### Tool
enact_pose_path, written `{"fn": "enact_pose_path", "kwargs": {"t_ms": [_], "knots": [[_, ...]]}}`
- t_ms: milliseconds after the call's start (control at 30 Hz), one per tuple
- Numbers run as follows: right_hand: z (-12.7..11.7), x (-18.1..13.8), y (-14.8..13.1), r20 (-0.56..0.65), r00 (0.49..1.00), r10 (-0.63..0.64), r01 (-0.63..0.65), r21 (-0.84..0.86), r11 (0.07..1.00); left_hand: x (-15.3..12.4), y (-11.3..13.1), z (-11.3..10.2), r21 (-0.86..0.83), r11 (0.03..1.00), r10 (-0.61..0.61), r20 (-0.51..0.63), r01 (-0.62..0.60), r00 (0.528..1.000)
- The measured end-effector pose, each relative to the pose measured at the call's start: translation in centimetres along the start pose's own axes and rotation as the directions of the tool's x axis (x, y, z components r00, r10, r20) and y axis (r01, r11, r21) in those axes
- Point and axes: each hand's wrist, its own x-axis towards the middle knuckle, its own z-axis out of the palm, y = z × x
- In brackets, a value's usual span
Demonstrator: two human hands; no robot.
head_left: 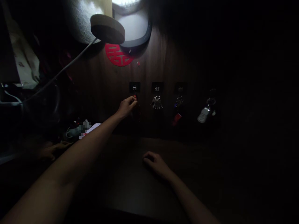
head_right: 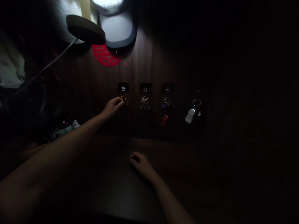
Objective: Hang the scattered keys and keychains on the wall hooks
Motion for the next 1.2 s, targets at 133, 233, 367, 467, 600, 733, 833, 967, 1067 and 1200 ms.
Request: {"fn": "enact_pose_path", "kwargs": {"t_ms": [133, 233, 367, 467, 600, 733, 833, 967, 1067, 1200], "knots": [[0.0, 0.0, -0.1, 0.004, 1.0, 0.017, -0.017, -0.003, 1.0, 2.8, -0.6, -0.1, -0.006, 1.0, -0.023, -0.086, 0.022, 0.996], [0.0, 0.0, -0.2, 0.003, 1.0, 0.003, -0.003, -0.001, 1.0, 4.4, -1.3, 0.0, -0.018, 0.998, -0.06, -0.15, 0.058, 0.987], [0.0, 0.0, -0.1, 0.007, 1.0, 0.01, -0.009, -0.006, 1.0, 5.3, -2.1, 0.1, -0.036, 0.989, -0.15, -0.182, 0.146, 0.972], [0.0, 0.0, 0.0, -0.006, 1.0, 0.004, -0.004, 0.001, 1.0, 5.1, -2.7, 0.1, -0.013, 0.972, -0.232, -0.19, 0.233, 0.954], [0.0, 0.0, 0.1, -0.005, 1.0, 0.002, -0.002, 0.023, 1.0, 4.3, -3.3, 0.2, 0.02, 0.953, -0.292, -0.219, 0.304, 0.931], [0.0, 0.1, 0.0, -0.009, 1.0, -0.009, 0.01, 0.035, 0.999, 3.3, -3.6, 0.7, -0.012, 0.951, -0.304, -0.209, 0.308, 0.93], [-0.1, 0.1, -0.1, -0.004, 1.0, -0.007, 0.007, 0.033, 0.999, 2.3, -3.7, 1.3, -0.061, 0.954, -0.301, -0.208, 0.295, 0.931], [-0.1, 0.1, 0.0, -0.016, 1.0, -0.01, 0.01, 0.018, 1.0, 0.4, -3.9, 2.3, -0.135, 0.933, -0.356, -0.201, 0.334, 0.913], [0.0, 0.1, 0.2, -0.031, 0.999, -0.017, 0.018, 0.025, 1.0, -1.1, -4.1, 2.8, -0.182, 0.925, -0.368, -0.203, 0.334, 0.907], [0.0, 0.1, 0.3, -0.042, 0.999, -0.025, 0.026, 0.019, 0.999, -3.0, -4.4, 3.4, -0.203, 0.935, -0.337, -0.238, 0.292, 0.911]]}}
